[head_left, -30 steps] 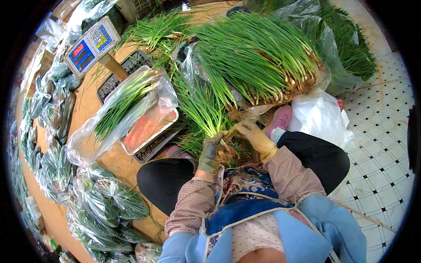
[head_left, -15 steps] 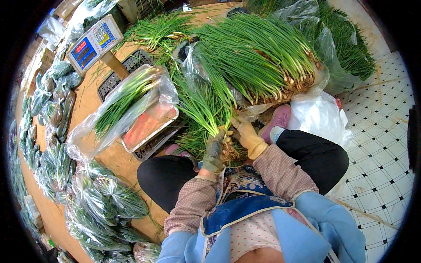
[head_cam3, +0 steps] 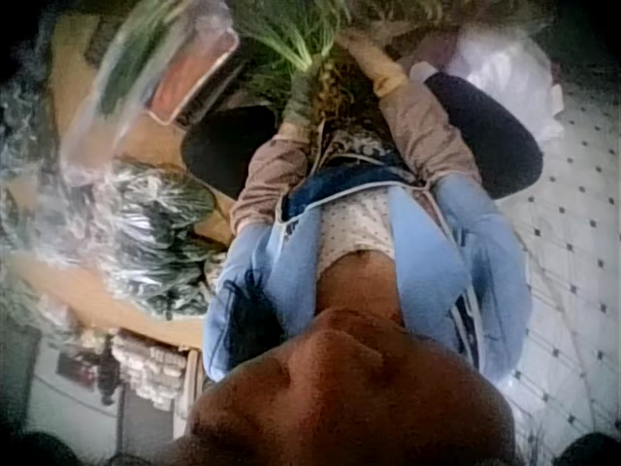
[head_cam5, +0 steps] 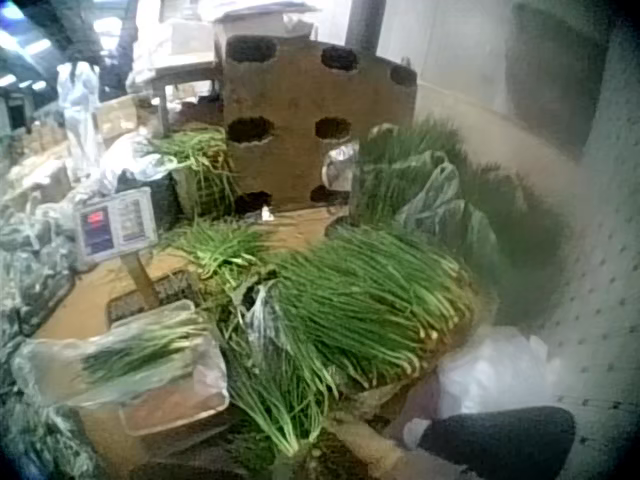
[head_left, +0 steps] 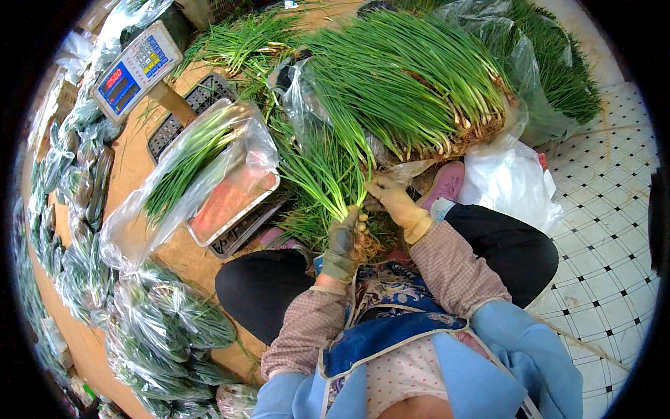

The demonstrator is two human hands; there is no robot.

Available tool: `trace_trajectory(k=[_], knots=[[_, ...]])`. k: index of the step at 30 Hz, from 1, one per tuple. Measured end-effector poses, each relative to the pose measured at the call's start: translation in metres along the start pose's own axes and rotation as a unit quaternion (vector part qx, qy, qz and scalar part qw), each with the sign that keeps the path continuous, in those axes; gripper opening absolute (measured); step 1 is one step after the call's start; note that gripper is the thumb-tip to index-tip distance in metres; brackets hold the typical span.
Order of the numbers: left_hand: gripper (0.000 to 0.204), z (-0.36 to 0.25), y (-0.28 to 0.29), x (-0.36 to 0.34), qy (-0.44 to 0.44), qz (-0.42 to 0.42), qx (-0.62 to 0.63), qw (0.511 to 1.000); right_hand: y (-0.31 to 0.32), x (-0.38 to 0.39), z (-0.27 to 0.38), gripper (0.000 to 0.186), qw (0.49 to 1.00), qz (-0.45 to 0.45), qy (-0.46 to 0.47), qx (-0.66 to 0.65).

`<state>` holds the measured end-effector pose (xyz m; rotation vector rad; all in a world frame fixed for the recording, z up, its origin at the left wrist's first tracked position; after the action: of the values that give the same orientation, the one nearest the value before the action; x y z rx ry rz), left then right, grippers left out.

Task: The person sorts through bags of green vegetables and applies printed labels to them. The person then sits on the floor to bundle green onions by hand, using a digital scale to weigh the onions before bundling.

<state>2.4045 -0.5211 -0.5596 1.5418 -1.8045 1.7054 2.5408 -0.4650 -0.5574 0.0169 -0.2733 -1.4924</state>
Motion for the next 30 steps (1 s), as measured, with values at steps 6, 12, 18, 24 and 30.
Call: trace_trajectory(k=[6,12,18,24,30], knots=[[0.017,-0.006,-0.002,0.004,-0.042,0.009,0.07,0.997,-0.015,-0.019,-0.035,0.021,0.987,-0.093,-0.056,-0.115],[0.028,-0.021,-0.002,0.01,-0.063,0.022,0.111,0.992,0.008,-0.05,-0.045,0.038,0.911,0.108,0.029,0.396],[0.025,-0.019,-0.001,-0.007,-0.025,0.004,0.068,0.997,0.032,-0.093,-0.119,0.041,0.946,-0.004,-0.24,0.217],[0.022,-0.024,0.002,-0.016,-0.023,-0.001,0.15,0.988,-0.01,-0.088,-0.156,0.025,0.929,-0.083,-0.276,-0.231],[0.02,-0.03,0.007,-0.014,-0.025,-0.051,0.083,0.995,-0.033,-0.085,-0.131,0.023,0.849,0.017,-0.36,-0.386]])
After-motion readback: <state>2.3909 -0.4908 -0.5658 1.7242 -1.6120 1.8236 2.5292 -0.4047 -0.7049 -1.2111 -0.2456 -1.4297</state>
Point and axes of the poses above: each hand's wrist, its own x-axis away from the middle knuckle, its own y-axis out of the back of the hand, z = x × y, the point moved 5 cm from there along -x, towards the middle knuckle, and after that the axes turned 13 degrees about y, right-handed, at the moved point
